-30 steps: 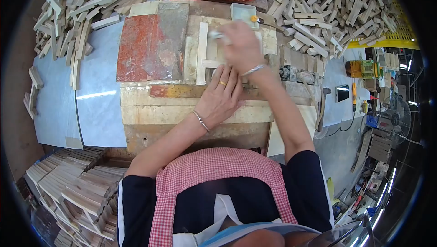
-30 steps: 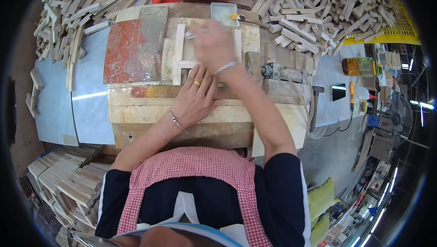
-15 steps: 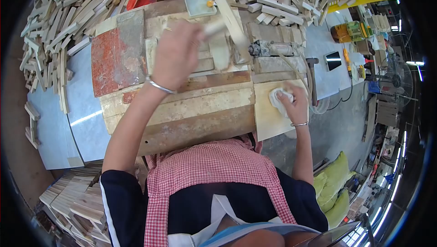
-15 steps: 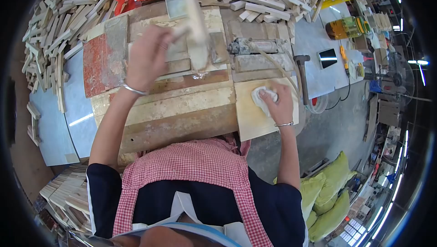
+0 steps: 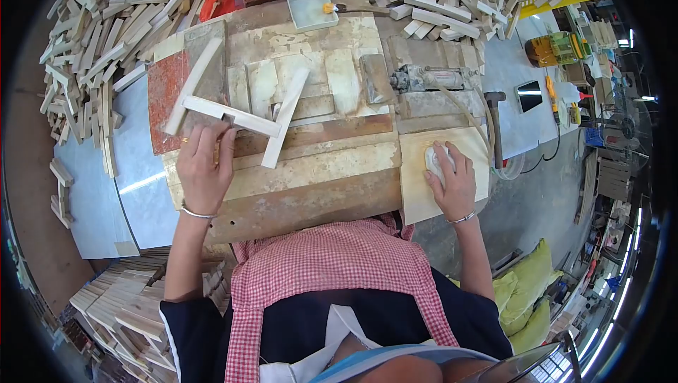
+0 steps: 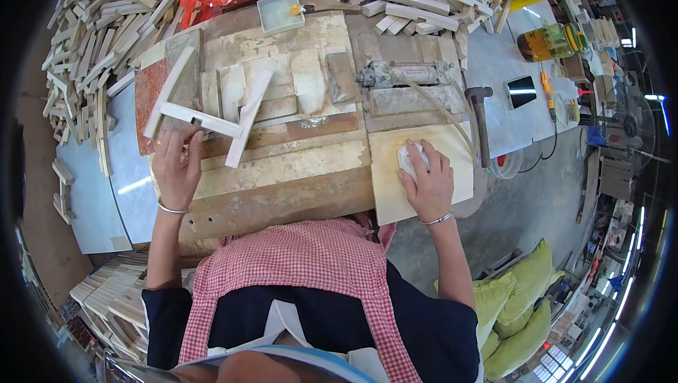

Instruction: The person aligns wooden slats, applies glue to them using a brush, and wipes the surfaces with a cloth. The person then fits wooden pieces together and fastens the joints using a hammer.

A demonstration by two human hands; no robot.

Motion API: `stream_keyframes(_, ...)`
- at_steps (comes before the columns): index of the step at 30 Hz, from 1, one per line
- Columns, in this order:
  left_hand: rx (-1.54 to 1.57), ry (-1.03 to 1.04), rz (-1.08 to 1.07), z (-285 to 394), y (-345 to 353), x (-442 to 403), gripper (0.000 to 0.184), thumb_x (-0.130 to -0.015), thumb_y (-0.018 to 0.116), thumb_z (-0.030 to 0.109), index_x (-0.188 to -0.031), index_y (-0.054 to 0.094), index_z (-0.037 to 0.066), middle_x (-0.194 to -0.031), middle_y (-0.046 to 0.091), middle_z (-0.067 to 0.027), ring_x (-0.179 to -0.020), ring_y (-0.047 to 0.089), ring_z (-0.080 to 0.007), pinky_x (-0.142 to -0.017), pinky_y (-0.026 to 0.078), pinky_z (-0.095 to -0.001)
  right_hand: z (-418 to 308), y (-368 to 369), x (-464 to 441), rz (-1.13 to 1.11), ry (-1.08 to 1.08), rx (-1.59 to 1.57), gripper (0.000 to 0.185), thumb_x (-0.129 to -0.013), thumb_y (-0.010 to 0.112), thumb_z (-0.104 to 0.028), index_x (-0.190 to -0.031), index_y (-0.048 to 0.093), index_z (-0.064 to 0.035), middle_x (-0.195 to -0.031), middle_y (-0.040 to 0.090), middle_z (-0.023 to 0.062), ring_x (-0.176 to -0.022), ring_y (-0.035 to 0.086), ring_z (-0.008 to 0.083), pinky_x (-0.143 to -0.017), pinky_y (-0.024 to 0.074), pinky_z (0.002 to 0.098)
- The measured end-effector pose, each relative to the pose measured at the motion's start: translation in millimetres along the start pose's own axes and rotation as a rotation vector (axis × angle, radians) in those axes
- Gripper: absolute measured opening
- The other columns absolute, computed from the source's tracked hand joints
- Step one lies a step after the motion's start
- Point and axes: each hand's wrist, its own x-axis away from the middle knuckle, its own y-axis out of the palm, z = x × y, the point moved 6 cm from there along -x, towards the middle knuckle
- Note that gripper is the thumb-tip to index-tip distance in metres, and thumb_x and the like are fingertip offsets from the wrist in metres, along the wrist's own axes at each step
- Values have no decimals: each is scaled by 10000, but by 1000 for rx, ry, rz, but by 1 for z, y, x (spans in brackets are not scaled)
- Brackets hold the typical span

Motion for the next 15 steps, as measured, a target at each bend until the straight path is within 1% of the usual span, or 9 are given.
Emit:
stream_keyframes(2, -334, 318, 55, 19, -7, -8, 204, -778, 682, 41, -971, 616, 30, -826, 596, -100, -779, 583, -236, -676, 455, -357, 3, 3, 0, 43, -11, -37, 484, -802, 658, -223, -1257, 554, -98, -1224, 501, 152, -998, 496, 338, -843, 425, 423)
stream_keyframes(3, -369, 295, 27, 19, -6, -9, 247, -736, 686, 47, -974, 618, 52, -919, 607, -79, -937, 572, -253, -841, 446, -401, 4, 4, 0, 87, -22, -79, 491, -787, 671, -189, -1253, 555, -92, -1217, 504, 148, -977, 497, 334, -824, 435, 415)
stream_keyframes(4, -373, 295, 27, 22, -8, -14, 247, -736, 686, 47, -974, 618, 52, -919, 607, -79, -937, 572, -253, -841, 446, -401, 5, 7, 0, 89, -23, -82, 491, -787, 671, -189, -1253, 555, -92, -1217, 504, 148, -977, 497, 334, -824, 435, 415)
stream_keyframes(6, -483, 490, -79, 37, -2, -24, 248, -718, 677, 53, -959, 616, 61, -970, 612, -67, -991, 575, -261, -954, 419, -426, 7, 10, 3, 115, -13, -143, 488, -754, 684, -117, -1225, 565, -67, -1166, 527, 146, -942, 503, 331, -782, 451, 398)
stream_keyframes(7, -450, 500, -134, 24, 4, -25, 290, -711, 668, 56, -994, 603, 70, -1049, 605, -55, -1082, 554, -260, -1023, 388, -439, 8, 11, 3, 115, -14, -144, 488, -754, 684, -117, -1225, 565, -67, -1166, 527, 146, -942, 503, 331, -782, 451, 398)
stream_keyframes(10, -367, 631, -206, 17, 12, -34, 306, -721, 650, 46, -1023, 603, 72, -1017, 596, -50, -1029, 564, -246, -944, 436, -403, 10, 12, 1, 143, -30, -152, 458, -738, 675, -80, -1185, 581, -47, -1106, 547, 149, -914, 509, 326, -761, 457, 392)
stream_keyframes(11, -368, 630, -204, 19, 17, -37, 306, -721, 650, 46, -1023, 603, 72, -1017, 596, -50, -1029, 564, -246, -944, 436, -403, 10, 11, 0, 155, -26, -170, 445, -735, 669, -70, -1171, 588, -45, -1089, 553, 150, -904, 512, 324, -759, 457, 393)
stream_keyframes(13, -190, 513, -252, 35, 33, -48, 287, -724, 620, 37, -1010, 610, 70, -920, 579, -52, -909, 568, -242, -832, 463, -359, 9, 11, -2, 170, -30, -188, 432, -731, 662, -60, -1157, 594, -42, -1072, 558, 150, -894, 515, 322, -757, 458, 394)
stream_keyframes(15, -174, 559, -241, 52, 57, -61, 273, -754, 607, 35, -1025, 613, 62, -916, 579, -70, -879, 558, -257, -787, 462, -362, 9, 10, -2, 176, -22, -215, 427, -725, 657, -50, -1148, 599, -41, -1057, 560, 146, -885, 519, 314, -756, 457, 392)
